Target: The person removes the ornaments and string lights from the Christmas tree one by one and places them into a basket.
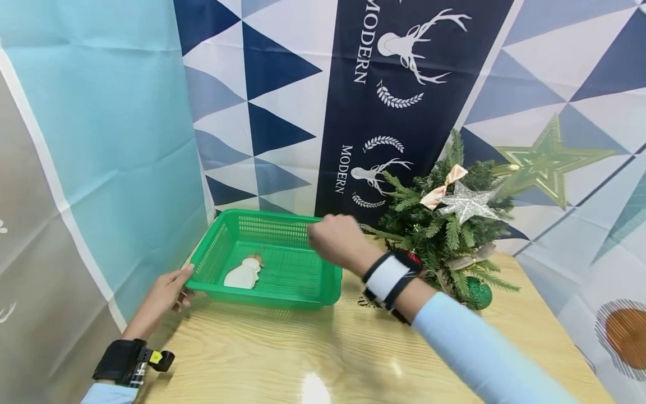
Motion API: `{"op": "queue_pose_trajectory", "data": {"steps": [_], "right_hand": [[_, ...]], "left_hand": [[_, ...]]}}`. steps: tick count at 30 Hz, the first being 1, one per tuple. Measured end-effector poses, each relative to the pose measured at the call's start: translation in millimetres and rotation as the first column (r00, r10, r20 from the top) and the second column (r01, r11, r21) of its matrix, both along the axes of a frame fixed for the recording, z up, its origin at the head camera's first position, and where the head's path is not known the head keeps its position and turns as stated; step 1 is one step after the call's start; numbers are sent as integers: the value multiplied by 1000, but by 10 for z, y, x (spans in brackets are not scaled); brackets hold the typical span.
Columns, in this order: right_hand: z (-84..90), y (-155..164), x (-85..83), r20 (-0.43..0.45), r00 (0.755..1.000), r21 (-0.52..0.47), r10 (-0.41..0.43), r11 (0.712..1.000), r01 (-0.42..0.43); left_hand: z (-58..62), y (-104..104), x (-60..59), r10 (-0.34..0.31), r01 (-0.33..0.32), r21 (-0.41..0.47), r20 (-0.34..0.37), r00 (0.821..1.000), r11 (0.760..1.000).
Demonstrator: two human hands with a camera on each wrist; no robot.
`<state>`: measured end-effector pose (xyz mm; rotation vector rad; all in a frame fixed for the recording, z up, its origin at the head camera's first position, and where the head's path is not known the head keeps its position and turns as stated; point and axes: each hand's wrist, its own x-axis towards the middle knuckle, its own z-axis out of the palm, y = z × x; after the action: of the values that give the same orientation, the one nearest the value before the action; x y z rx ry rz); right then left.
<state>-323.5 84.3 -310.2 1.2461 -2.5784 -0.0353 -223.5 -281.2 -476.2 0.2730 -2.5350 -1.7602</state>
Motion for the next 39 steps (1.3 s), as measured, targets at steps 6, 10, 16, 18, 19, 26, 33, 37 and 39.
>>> {"op": "queue_pose_trajectory", "data": {"steps": [6,10,16,18,19,26,33,37,39], "right_hand": [[388,572,-157,-58,987,2,-149,989,150],[470,753,-171,-9,979,34,-202,979,202],[361,808,-182,46,965,81,-259,964,255],[320,811,-193,28,965,79,-260,963,257],[304,811,-200,10,966,77,-259,963,258],[283,816,-197,-77,965,18,-252,967,254],[333,802,-174,-71,961,5,-268,963,269],[340,801,-160,-83,957,14,-279,960,281],[334,801,-158,-86,956,12,-279,960,281]], "left_hand": [[-10,-24,12,-17,17,-22,-38,999,1000],[-17,-6,23,-21,20,-35,-44,999,999],[5,4,4,-8,8,-37,11,1000,999],[6,5,0,-4,5,-38,23,1000,999],[6,4,-1,-4,5,-39,27,1000,999],[18,-5,2,3,-1,-43,26,1000,999],[27,-10,-1,4,-3,-46,18,1000,999],[30,-2,5,12,-11,-44,13,1000,999],[22,1,6,10,-10,-39,14,1000,999]]}}
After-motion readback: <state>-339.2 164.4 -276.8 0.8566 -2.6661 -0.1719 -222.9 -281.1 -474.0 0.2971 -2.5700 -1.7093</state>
